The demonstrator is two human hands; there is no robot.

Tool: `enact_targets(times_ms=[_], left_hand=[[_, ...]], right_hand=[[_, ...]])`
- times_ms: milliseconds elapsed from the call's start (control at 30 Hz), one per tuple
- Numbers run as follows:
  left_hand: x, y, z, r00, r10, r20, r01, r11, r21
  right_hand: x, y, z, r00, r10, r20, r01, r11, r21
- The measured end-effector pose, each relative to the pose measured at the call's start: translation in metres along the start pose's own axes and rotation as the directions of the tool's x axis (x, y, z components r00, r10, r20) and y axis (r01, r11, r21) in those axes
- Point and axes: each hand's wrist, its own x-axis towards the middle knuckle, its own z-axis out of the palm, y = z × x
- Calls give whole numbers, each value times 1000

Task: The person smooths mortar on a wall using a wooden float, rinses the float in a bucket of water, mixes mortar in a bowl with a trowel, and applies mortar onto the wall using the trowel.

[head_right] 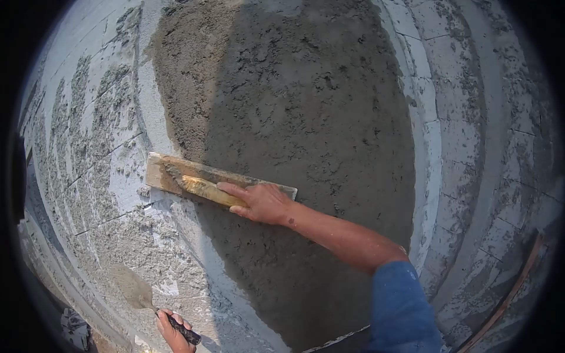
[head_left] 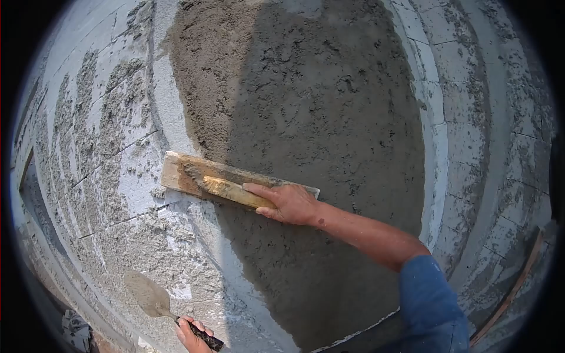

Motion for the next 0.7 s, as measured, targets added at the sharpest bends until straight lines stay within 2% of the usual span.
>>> enact_targets(times_ms=[33, 100, 133, 167, 200, 267, 300, 333, 400, 467, 533, 567, 600, 667, 700], left_hand=[[3, -6, 17, 1000, -7, 19, 8, 1000, -5], [4, -8, 52, 997, 2, 82, -1, 1000, -11], [4, -9, 70, 994, 7, 114, -5, 1000, -15], [4, -13, 93, 990, 27, 137, -27, 1000, -4], [11, -18, 97, 991, 43, 129, -43, 999, 3], [38, -25, 93, 992, 54, 113, -59, 998, 38], [48, -21, 97, 994, 54, 94, -57, 998, 29], [61, -21, 98, 987, 134, 85, -143, 983, 112], [97, -28, 85, 988, 144, 59, -152, 972, 177], [120, -26, 90, 976, 219, -11, -204, 928, 313], [151, -39, 82, 963, 263, -62, -225, 908, 355], [166, -47, 80, 952, 294, -87, -245, 900, 361], [183, -50, 65, 978, 208, -7, -185, 887, 423], [225, -87, 46, 906, 418, -68, -265, 685, 679], [221, -89, 56, 884, 458, -88, -270, 656, 704]], right_hand=[[26, -12, -36, 998, 64, -19, -65, 996, -62], [71, -9, -86, 975, 98, -202, -124, 985, -120], [93, 5, -104, 938, 62, -342, -125, 978, -165], [111, 19, -157, 872, 146, -467, -223, 968, -113], [119, 36, -181, 832, 196, -519, -270, 960, -70], [125, 74, -222, 717, 226, -659, -378, 921, -97], [126, 99, -241, 672, 215, -709, -406, 908, -108], [124, 128, -258, 623, 203, -756, -433, 894, -116], [116, 184, -292, 515, 85, -853, -526, 817, -236], [71, 157, -314, 427, 286, -858, -407, 908, 100], [61, 192, -348, 411, 380, -829, -545, 831, 111], [55, 210, -357, 386, 350, -854, -536, 838, 101], [49, 230, -364, 358, 316, -878, -528, 845, 89], [42, 278, -386, 321, 290, -902, -556, 828, 68], [40, 312, -398, 311, 301, -902, -594, 802, 63]])
